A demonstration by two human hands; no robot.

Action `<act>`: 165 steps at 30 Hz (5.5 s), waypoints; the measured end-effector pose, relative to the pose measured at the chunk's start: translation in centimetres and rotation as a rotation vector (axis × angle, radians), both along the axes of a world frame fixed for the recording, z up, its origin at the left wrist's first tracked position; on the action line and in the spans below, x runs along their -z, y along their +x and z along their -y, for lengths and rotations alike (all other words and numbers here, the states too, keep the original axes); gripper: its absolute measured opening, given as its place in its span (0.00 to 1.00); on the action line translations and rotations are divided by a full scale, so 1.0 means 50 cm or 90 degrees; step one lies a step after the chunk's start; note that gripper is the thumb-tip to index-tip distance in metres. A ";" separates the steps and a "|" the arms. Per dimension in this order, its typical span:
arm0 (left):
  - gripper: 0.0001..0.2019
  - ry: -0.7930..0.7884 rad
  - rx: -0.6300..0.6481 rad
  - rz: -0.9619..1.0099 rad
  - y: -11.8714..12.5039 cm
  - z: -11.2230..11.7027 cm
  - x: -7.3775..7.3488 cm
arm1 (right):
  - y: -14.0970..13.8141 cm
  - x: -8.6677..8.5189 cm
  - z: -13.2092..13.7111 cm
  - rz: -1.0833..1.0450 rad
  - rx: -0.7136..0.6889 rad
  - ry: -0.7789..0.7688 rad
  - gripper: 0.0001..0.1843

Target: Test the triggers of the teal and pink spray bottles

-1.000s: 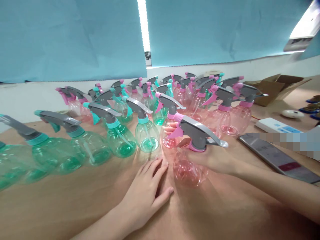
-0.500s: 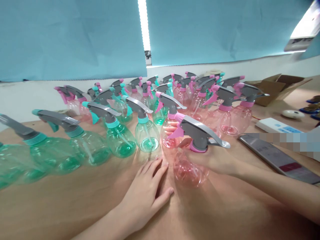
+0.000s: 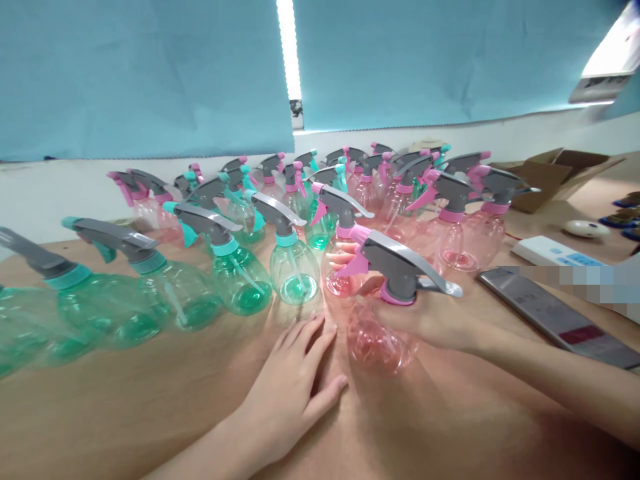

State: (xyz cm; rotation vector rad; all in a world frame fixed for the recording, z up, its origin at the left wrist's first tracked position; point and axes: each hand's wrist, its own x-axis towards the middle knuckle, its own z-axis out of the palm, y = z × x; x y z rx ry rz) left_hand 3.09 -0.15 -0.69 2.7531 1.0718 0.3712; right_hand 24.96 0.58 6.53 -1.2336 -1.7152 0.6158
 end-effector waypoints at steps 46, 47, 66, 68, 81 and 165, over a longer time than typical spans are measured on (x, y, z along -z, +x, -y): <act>0.25 0.016 -0.003 -0.006 -0.001 0.000 0.006 | 0.004 -0.021 0.007 0.024 0.003 -0.075 0.07; 0.25 0.015 -0.002 -0.008 -0.001 0.000 0.006 | 0.004 -0.021 0.008 0.023 -0.001 -0.071 0.07; 0.26 -0.009 -0.014 -0.034 0.004 0.001 -0.012 | 0.008 -0.005 0.004 0.025 0.024 -0.076 0.07; 0.26 -0.016 -0.019 -0.041 0.005 0.002 -0.013 | 0.008 -0.003 0.004 0.037 0.024 -0.063 0.06; 0.26 0.004 -0.009 -0.006 0.000 0.000 0.003 | 0.011 0.002 0.004 0.038 -0.003 -0.023 0.05; 0.26 -0.002 -0.006 -0.025 0.003 0.004 -0.009 | 0.016 0.013 -0.005 0.065 0.000 -0.037 0.06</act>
